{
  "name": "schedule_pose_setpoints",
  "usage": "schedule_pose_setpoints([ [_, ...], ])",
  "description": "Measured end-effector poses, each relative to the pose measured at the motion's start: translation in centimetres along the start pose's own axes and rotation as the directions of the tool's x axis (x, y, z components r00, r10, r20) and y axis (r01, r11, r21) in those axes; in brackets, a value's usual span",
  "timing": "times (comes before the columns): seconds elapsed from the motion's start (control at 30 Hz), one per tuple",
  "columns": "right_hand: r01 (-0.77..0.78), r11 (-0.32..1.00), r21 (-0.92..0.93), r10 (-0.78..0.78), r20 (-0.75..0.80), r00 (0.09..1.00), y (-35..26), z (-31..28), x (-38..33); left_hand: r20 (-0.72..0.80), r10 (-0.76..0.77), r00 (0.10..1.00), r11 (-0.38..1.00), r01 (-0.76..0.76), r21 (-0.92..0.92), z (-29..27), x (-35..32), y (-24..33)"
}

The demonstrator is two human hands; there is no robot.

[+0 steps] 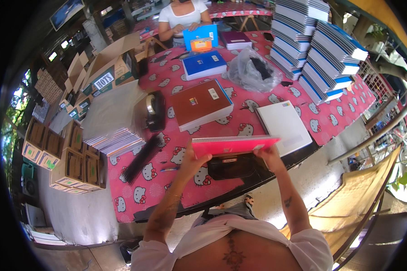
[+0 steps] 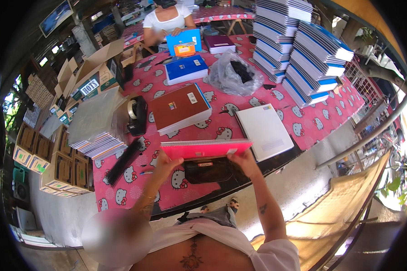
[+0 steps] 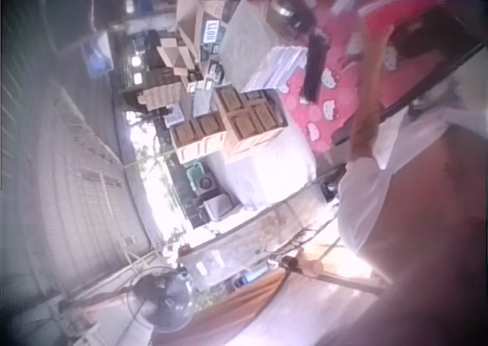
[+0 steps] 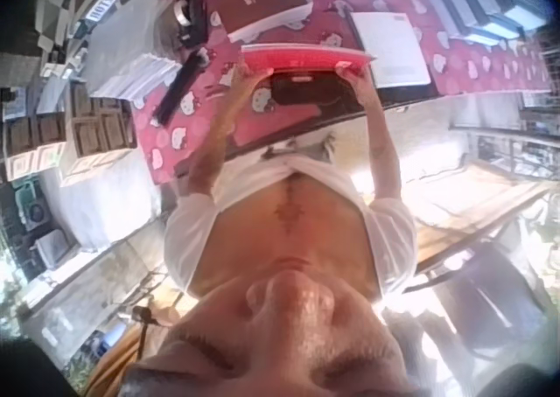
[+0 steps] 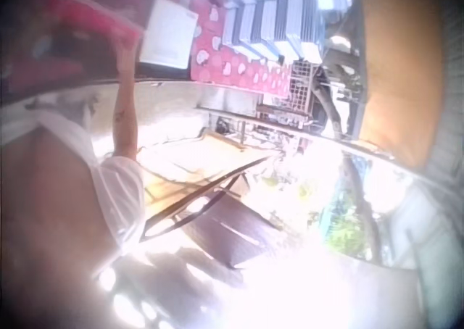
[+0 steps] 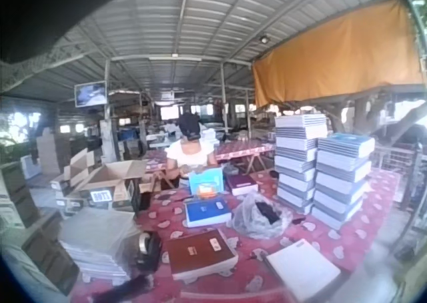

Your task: The person picks up notebooks of various colors, aligns them with black binding strips, and secures them using a tape dispenser.

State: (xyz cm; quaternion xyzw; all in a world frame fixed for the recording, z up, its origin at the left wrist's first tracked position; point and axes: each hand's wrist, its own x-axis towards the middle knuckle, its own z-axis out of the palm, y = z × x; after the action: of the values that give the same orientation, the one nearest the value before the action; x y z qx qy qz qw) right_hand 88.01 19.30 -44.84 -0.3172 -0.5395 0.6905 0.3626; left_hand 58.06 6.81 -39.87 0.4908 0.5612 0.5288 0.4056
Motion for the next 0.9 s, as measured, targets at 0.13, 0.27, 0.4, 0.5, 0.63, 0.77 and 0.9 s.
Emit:
schedule_pose_setpoints([
  [0.13, 0.174, 0.977, -0.122, -0.184, -0.081, 0.98, 1.1, 2.5, -0.8, -0.031, 0.081, 0.996, 0.977, -0.086, -0.195, -0.7, 0.0, -8.0],
  [0.27, 0.381, 0.924, 0.029, -0.363, -0.244, 0.899, 0.3, 3.7, -0.9, -0.008, -0.006, 1.0, 0.912, 0.003, -0.411, 0.0, -0.1, -3.1],
  [0.4, 0.296, 0.95, -0.1, -0.312, -0.26, 0.914, 4.9, 3.1, 0.4, -0.191, 0.272, 0.943, 0.922, -0.312, -0.23, -1.2, 0.5, -8.2],
  [0.5, 0.312, 0.946, -0.09, -0.325, -0.285, 0.902, 4.7, 2.6, 1.0, -0.319, 0.316, 0.893, 0.746, -0.026, 0.665, -10.7, 1.3, -11.0],
  [0.63, 0.341, 0.933, -0.119, -0.36, -0.246, 0.9, 3.9, 2.0, 0.9, -0.109, 0.482, 0.869, 0.059, 0.092, 0.994, -18.4, -0.3, -12.9],
  [0.77, 0.459, 0.267, -0.847, -0.847, 0.02, 0.531, -9.1, 10.1, -1.9, -0.193, 0.528, 0.827, 0.183, 0.111, 0.977, -19.2, -0.8, -10.6],
  [0.9, 0.59, -0.077, -0.804, -0.649, 0.49, 0.582, -10.3, 18.3, -0.9, -0.044, 0.594, 0.804, 0.023, 0.037, 0.999, -14.2, -0.2, -3.1],
])
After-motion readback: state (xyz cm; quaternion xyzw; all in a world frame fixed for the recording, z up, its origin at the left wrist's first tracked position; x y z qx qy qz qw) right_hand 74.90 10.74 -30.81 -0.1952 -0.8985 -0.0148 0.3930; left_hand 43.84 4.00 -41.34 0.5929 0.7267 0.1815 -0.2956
